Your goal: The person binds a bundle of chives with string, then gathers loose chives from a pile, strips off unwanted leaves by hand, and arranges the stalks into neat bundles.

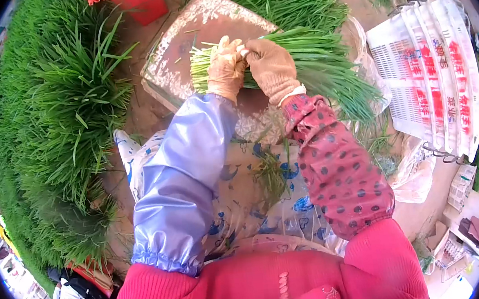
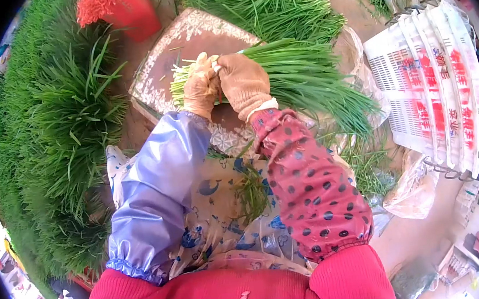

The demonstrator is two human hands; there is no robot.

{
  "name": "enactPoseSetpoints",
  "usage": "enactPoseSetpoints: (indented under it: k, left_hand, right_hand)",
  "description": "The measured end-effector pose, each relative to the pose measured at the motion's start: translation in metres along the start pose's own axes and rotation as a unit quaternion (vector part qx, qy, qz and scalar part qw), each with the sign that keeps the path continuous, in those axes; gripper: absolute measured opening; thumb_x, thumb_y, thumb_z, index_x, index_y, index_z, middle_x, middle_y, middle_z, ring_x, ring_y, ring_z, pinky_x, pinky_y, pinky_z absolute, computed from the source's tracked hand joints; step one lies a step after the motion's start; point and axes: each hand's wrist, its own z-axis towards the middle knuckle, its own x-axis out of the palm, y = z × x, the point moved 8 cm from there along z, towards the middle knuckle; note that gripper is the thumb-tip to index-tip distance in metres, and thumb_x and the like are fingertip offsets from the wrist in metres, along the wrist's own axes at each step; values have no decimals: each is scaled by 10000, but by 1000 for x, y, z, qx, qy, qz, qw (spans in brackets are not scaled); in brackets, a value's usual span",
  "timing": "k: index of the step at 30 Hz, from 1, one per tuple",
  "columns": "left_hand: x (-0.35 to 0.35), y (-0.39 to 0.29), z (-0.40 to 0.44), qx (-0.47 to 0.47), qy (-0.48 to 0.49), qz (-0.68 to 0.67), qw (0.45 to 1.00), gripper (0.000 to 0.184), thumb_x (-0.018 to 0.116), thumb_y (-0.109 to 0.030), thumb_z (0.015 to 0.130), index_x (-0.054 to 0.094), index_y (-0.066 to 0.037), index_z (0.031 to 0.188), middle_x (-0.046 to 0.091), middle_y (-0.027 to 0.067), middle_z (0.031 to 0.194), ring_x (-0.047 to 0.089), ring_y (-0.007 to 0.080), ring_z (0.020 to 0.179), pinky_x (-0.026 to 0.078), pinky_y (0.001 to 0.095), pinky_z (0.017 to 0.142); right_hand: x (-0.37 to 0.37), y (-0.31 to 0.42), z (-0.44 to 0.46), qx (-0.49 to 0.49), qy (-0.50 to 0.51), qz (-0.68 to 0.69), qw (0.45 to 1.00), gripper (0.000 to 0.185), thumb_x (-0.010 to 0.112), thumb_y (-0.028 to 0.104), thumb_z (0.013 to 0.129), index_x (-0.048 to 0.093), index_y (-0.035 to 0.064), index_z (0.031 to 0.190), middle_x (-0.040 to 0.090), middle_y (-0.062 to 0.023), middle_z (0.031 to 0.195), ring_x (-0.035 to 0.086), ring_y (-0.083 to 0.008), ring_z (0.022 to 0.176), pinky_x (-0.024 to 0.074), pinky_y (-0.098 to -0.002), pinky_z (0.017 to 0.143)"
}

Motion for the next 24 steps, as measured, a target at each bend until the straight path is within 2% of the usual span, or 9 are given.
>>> enactPoseSetpoints:
  k: [2,4,9,12,13,18,20,22,24]
  left_hand:
    - [1,6,4,-66,82,-107,989,237,724,-15,707,666,-53,934,552,167,1248,494,333,1191,390,370,995]
    - [-2,14,11,-133,104,-160,973,670,809,-51,619,518,-56,1222,478,171,1323,464,324,1215,370,354,1017]
    - [9,-14,0,-112,329,292,891,1234,897,-300,477,183,-69,1456,243,114,1489,257,299,1366,229,471,1111]
    - [21,-1,-2,-149,380,318,856,1180,880,-319,503,224,-87,1456,190,102,1520,199,275,1397,156,512,1130]
    - [21,3,1,-109,306,314,892,1115,834,-215,576,159,-134,1460,382,63,1349,367,295,1280,253,540,1071]
    - [24,11,14,-53,235,268,933,319,631,-167,764,493,-108,1046,582,96,1056,536,292,1092,354,505,979]
    - [26,8,7,-13,224,281,933,338,631,-214,757,498,-112,1050,579,101,1030,535,283,1093,356,501,975]
    - [23,3,19,-32,238,262,935,350,660,-214,723,496,-106,1013,571,101,990,519,299,1107,353,505,977]
    - [31,20,5,-38,294,320,900,747,751,-310,657,384,-77,1265,524,132,1171,457,309,1183,276,510,1062]
  right_hand:
    - [36,-49,2,186,57,216,957,210,544,210,882,650,72,1000,674,-116,869,636,-283,752,494,-339,686]
    - [29,-46,8,249,90,260,929,212,547,188,882,651,63,1019,675,-86,859,611,-212,701,469,-299,616]
    - [28,-34,13,375,138,348,848,225,535,144,885,658,53,1050,662,-18,786,520,-69,553,417,-225,472]
    - [32,-14,19,326,119,368,863,218,482,26,847,699,51,862,641,-32,693,540,-110,527,437,-244,470]
    - [26,5,17,288,98,364,880,209,490,28,836,698,49,833,648,-60,698,555,-129,536,449,-265,492]
    - [30,-3,-65,31,119,164,979,182,483,142,817,658,91,818,648,-134,794,629,-301,782,487,-382,728]
    - [47,-47,-123,198,118,174,957,220,496,210,832,657,61,822,648,-166,822,623,-333,792,486,-416,734]
    - [73,-37,-119,42,155,40,986,202,488,217,869,619,63,891,615,-176,862,586,-341,833,465,-437,759]
    - [48,-4,-112,86,211,34,973,231,485,243,876,606,57,940,614,-190,930,578,-365,871,457,-445,780]
